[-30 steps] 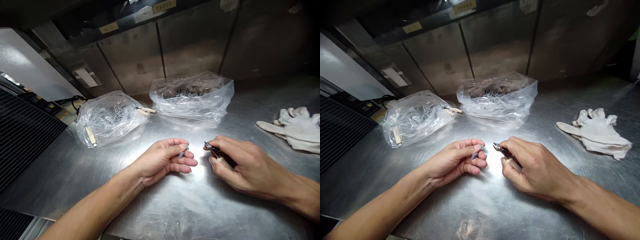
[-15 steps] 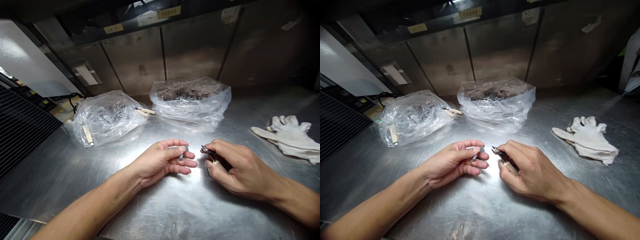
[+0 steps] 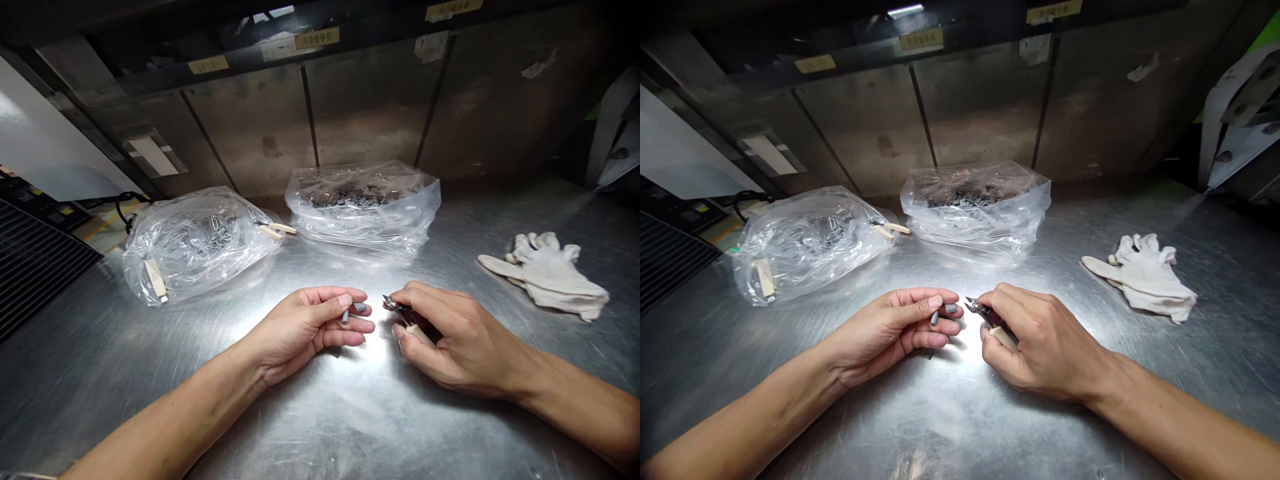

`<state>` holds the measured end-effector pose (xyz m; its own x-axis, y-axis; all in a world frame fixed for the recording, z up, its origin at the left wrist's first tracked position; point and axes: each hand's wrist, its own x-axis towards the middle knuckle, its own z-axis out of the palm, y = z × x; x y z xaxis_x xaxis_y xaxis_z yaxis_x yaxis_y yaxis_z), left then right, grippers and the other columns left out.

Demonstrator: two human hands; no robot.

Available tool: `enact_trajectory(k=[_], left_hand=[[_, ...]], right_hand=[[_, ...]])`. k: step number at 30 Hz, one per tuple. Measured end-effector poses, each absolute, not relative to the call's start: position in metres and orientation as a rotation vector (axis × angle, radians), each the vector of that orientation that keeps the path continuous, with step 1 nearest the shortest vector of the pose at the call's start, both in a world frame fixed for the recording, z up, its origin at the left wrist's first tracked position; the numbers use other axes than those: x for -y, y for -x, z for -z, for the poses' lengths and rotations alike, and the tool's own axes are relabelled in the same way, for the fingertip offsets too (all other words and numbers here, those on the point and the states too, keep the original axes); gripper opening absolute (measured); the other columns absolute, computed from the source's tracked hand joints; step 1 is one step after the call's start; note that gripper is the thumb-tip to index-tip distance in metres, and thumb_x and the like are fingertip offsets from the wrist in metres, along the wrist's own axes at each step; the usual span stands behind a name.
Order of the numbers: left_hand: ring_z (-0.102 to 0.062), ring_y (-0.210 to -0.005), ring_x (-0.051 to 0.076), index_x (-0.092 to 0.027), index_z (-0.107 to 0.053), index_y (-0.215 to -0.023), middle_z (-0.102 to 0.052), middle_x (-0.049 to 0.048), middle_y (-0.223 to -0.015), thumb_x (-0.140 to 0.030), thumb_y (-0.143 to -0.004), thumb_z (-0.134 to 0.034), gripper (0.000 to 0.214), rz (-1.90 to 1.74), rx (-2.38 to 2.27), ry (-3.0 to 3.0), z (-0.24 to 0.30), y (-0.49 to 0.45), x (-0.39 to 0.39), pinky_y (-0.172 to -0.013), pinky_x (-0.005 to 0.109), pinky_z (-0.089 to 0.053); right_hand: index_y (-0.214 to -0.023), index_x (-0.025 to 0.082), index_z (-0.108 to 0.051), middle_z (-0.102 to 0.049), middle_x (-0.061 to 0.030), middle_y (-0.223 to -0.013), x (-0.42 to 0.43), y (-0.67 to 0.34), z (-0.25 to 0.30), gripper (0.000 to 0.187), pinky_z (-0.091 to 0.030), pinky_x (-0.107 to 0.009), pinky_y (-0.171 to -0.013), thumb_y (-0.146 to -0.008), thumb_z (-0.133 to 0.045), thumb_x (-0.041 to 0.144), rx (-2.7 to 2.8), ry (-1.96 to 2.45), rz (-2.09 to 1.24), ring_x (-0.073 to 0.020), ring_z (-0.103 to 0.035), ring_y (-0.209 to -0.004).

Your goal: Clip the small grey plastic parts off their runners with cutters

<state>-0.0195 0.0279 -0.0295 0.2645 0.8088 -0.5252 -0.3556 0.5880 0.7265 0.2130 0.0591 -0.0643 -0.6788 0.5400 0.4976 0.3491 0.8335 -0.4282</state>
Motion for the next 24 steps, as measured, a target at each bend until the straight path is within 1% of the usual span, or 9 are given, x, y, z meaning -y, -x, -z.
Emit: enact_trajectory(k=[3, 7, 12, 15, 19, 22, 24], left_hand=[[-0.077, -0.082, 0.017, -0.006, -0.077, -0.099, -0.078, 0.0152, -0.088, -0.008, -0.096, -0.06, 0.017, -0.856, -1.042, -0.519, 0.0285, 0.0188, -0.0281, -0.072, 0.021, -0.064], [-0.077, -0.089, 0.019, -0.007, -0.077, -0.097, -0.079, 0.0146, -0.092, -0.003, -0.092, -0.064, 0.014, -0.883, -1.06, -0.485, 0.0277, 0.0184, -0.0285, -0.075, 0.02, -0.064], [-0.078, -0.085, 0.018, -0.007, -0.078, -0.096, -0.079, 0.0141, -0.095, 0.0, -0.087, -0.069, 0.014, -0.95, -1.091, -0.442, 0.0311, 0.0196, -0.0308, -0.072, 0.018, -0.064], [-0.078, -0.087, 0.018, -0.007, -0.078, -0.096, -0.079, 0.0145, -0.097, 0.0, -0.087, -0.07, 0.014, -0.987, -1.125, -0.438, 0.0324, 0.0197, -0.0319, -0.075, 0.018, -0.064], [-0.077, -0.093, 0.019, -0.007, -0.078, -0.097, -0.079, 0.0145, -0.1, -0.005, -0.09, -0.069, 0.012, -1.021, -1.133, -0.457, 0.0298, 0.0193, -0.0313, -0.08, 0.019, -0.063], [-0.077, -0.096, 0.022, -0.006, -0.078, -0.098, -0.078, 0.0171, -0.103, -0.011, -0.096, -0.063, 0.016, -1.012, -1.12, -0.489, 0.0274, 0.0191, -0.03, -0.081, 0.021, -0.063], [-0.076, -0.099, 0.023, -0.005, -0.077, -0.101, -0.078, 0.0191, -0.105, -0.012, -0.097, -0.06, 0.019, -0.989, -1.111, -0.497, 0.0267, 0.0185, -0.0292, -0.082, 0.023, -0.064]], right_hand=[[-0.11, 0.013, -0.059, -0.058, -0.0014, -0.084, -0.059, -0.2127, 0.0639, 0.021, -0.041, -0.029, -0.064, -0.089, -0.055, 0.013, 2.378, 0.65, -0.391, -0.0132, -0.051, -0.07], [-0.107, 0.014, -0.06, -0.058, -0.0014, -0.083, -0.059, -0.2116, 0.0625, 0.019, -0.041, -0.028, -0.064, -0.089, -0.055, 0.013, 2.372, 0.645, -0.39, -0.0131, -0.051, -0.07], [-0.108, 0.014, -0.059, -0.06, -0.0023, -0.084, -0.0592, -0.2113, 0.0623, 0.02, -0.042, -0.028, -0.064, -0.089, -0.054, 0.013, 2.369, 0.646, -0.387, -0.0136, -0.053, -0.071], [-0.108, 0.015, -0.059, -0.061, -0.0028, -0.086, -0.0593, -0.2119, 0.0632, 0.02, -0.044, -0.029, -0.065, -0.089, -0.054, 0.013, 2.37, 0.645, -0.392, -0.0142, -0.054, -0.072], [-0.109, 0.015, -0.059, -0.061, -0.0024, -0.084, -0.0591, -0.2124, 0.0636, 0.02, -0.044, -0.029, -0.065, -0.089, -0.054, 0.014, 2.384, 0.653, -0.377, -0.0143, -0.054, -0.071], [-0.109, 0.015, -0.059, -0.061, -0.0024, -0.085, -0.0587, -0.2121, 0.0635, 0.02, -0.044, -0.028, -0.065, -0.09, -0.054, 0.014, 2.381, 0.657, -0.371, -0.0142, -0.055, -0.072], [-0.109, 0.015, -0.059, -0.061, -0.0022, -0.085, -0.0585, -0.212, 0.0635, 0.02, -0.044, -0.028, -0.065, -0.089, -0.054, 0.014, 2.376, 0.661, -0.379, -0.0141, -0.055, -0.072]])
